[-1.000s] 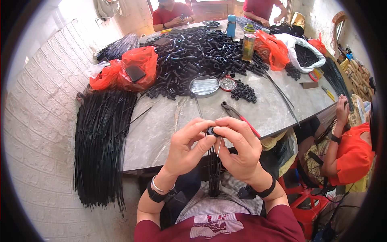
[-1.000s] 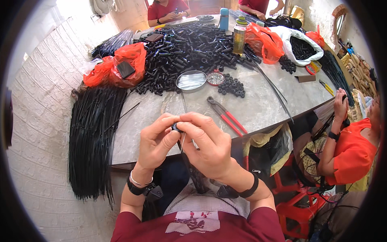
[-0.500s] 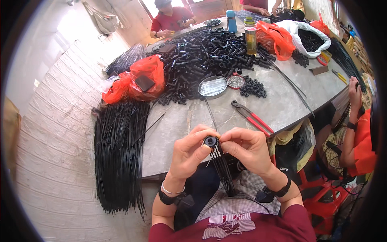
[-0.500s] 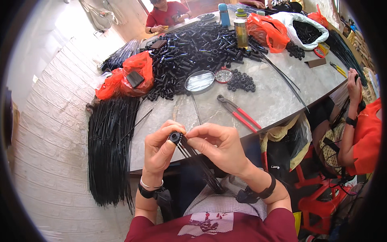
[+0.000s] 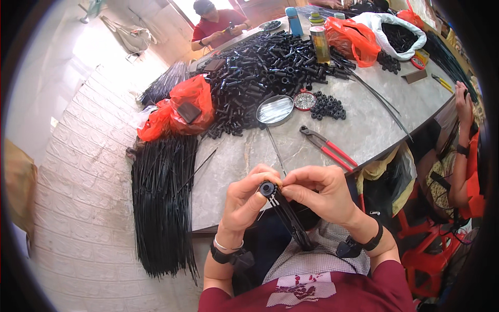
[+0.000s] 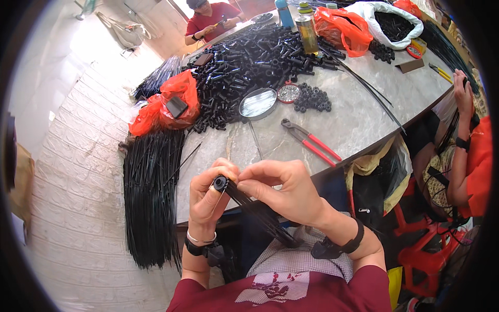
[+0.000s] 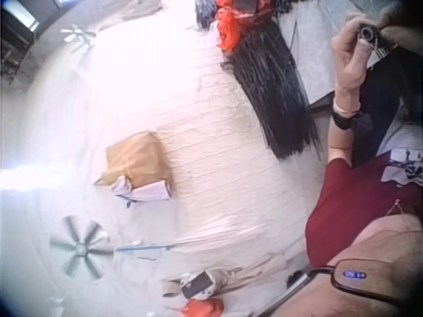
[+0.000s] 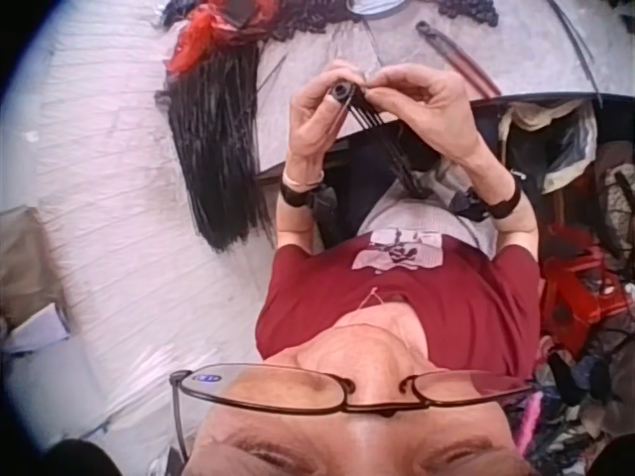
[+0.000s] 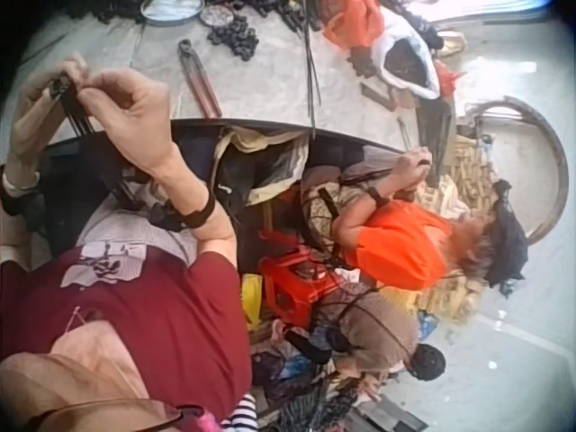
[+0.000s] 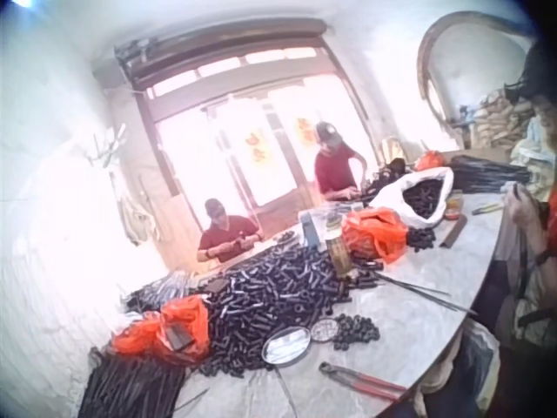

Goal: Assembling components for umbrellas at a workstation.

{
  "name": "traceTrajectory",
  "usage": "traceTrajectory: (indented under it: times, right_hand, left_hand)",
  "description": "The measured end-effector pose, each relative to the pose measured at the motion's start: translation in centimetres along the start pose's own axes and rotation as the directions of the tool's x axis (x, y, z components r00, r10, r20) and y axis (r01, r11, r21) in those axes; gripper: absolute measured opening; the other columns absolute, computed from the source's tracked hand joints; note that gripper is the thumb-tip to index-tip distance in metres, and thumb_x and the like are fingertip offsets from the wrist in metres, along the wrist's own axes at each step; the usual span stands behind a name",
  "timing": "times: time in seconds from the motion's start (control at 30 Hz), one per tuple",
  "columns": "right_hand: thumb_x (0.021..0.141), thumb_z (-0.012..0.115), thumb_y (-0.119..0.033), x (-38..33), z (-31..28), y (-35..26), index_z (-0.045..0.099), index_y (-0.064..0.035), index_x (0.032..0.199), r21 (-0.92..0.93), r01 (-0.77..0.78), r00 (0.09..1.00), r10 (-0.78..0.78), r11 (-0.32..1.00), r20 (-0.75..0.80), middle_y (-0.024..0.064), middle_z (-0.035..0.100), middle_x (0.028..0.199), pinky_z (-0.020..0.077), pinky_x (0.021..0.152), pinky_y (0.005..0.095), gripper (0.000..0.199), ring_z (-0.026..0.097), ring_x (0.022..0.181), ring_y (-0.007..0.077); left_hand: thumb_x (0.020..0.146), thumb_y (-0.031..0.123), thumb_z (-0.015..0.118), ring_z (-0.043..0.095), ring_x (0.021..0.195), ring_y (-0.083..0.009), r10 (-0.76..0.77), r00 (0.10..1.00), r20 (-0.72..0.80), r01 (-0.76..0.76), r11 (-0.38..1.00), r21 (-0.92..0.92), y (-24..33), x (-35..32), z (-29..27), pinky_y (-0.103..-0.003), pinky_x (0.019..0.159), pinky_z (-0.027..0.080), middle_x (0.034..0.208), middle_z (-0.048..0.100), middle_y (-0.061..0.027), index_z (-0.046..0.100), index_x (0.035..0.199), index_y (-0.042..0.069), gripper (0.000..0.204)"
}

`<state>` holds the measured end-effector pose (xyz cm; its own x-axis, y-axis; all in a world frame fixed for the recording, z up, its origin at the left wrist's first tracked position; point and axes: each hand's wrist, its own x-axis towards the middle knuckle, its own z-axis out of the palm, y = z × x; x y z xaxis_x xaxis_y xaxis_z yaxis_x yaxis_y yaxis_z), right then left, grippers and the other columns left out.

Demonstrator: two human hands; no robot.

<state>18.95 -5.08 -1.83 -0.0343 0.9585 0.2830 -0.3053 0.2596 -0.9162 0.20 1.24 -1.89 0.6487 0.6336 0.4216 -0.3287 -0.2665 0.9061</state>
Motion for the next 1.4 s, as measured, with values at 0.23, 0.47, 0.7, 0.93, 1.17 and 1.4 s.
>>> traceTrajectory:
  times: [0.23,0.47,0.7,0.93,1.17,1.4]
  right_hand:
    - [0.085,0.067,-0.003,0.0,-0.1,-0.4,0.067,0.0046,0.095,-0.077,0.035,0.999,-0.035,0.996,0.005,0.0061,0.07,0.08,0.0519,0.064,0.0207,0.012,0.065,0.074,0.0069]
    - [0.085,0.068,-0.003,0.1,-0.1,-0.4,0.065,0.0048,0.088,-0.184,0.08,0.995,-0.09,0.98,-0.05,0.0073,0.07,0.077,0.0526,0.064,0.022,0.009,0.067,0.073,0.0091]
    - [0.085,0.068,-0.004,0.5,-0.2,-0.2,0.065,0.0045,0.088,-0.148,0.055,0.996,-0.065,0.987,-0.064,0.0078,0.07,0.077,0.0527,0.064,0.0226,0.01,0.067,0.073,0.0097]
    - [0.084,0.069,-0.004,0.2,0.2,-0.3,0.065,0.0043,0.087,-0.263,0.109,0.988,-0.133,0.958,-0.074,0.0084,0.07,0.075,0.0527,0.062,0.0225,0.01,0.068,0.071,0.0099]
    - [0.084,0.069,-0.004,0.7,0.0,-0.2,0.064,0.0044,0.085,-0.132,0.01,0.998,-0.018,0.991,-0.053,0.0092,0.069,0.072,0.0524,0.06,0.0225,0.01,0.068,0.068,0.0107]
    - [0.08,0.071,-0.002,0.4,0.3,-0.5,0.065,0.001,0.092,-0.33,0.238,0.956,-0.28,0.913,-0.083,0.0095,0.067,0.084,0.0535,0.061,0.0247,0.013,0.066,0.071,0.0117]
  left_hand:
    - [0.093,0.023,0.06,0.052,0.098,-0.0206,0.002,0.999,-0.044,-0.006,0.996,-0.086,-0.1,0.2,0.6,-0.031,0.086,0.043,0.105,0.055,-0.015,0.06,0.109,-0.009,0.036]
    - [0.095,0.021,0.055,0.051,0.1,-0.0201,-0.018,0.997,-0.08,0.009,0.993,-0.121,-0.2,0.8,1.3,-0.031,0.088,0.041,0.106,0.053,-0.014,0.057,0.112,-0.009,0.035]
    - [0.096,0.023,0.055,0.051,0.101,-0.0166,-0.032,0.989,-0.143,0.004,0.982,-0.19,-0.6,0.8,1.8,-0.03,0.089,0.041,0.109,0.052,-0.0119,0.057,0.113,-0.008,0.036]
    - [0.095,0.027,0.057,0.051,0.104,-0.018,-0.048,0.994,-0.102,0.018,0.961,-0.275,-1.3,0.3,1.2,-0.03,0.091,0.041,0.111,0.052,-0.0118,0.057,0.115,-0.007,0.04]
    - [0.095,0.028,0.057,0.051,0.103,-0.0197,-0.024,0.995,-0.101,-0.003,0.965,-0.261,-0.9,0.5,1.3,-0.032,0.09,0.041,0.108,0.053,-0.0118,0.058,0.112,-0.005,0.037]
    - [0.094,0.027,0.058,0.052,0.101,-0.0195,-0.031,0.989,-0.142,-0.003,0.972,-0.234,-0.8,0.5,1.4,-0.032,0.09,0.041,0.107,0.054,-0.0116,0.057,0.112,-0.006,0.037]
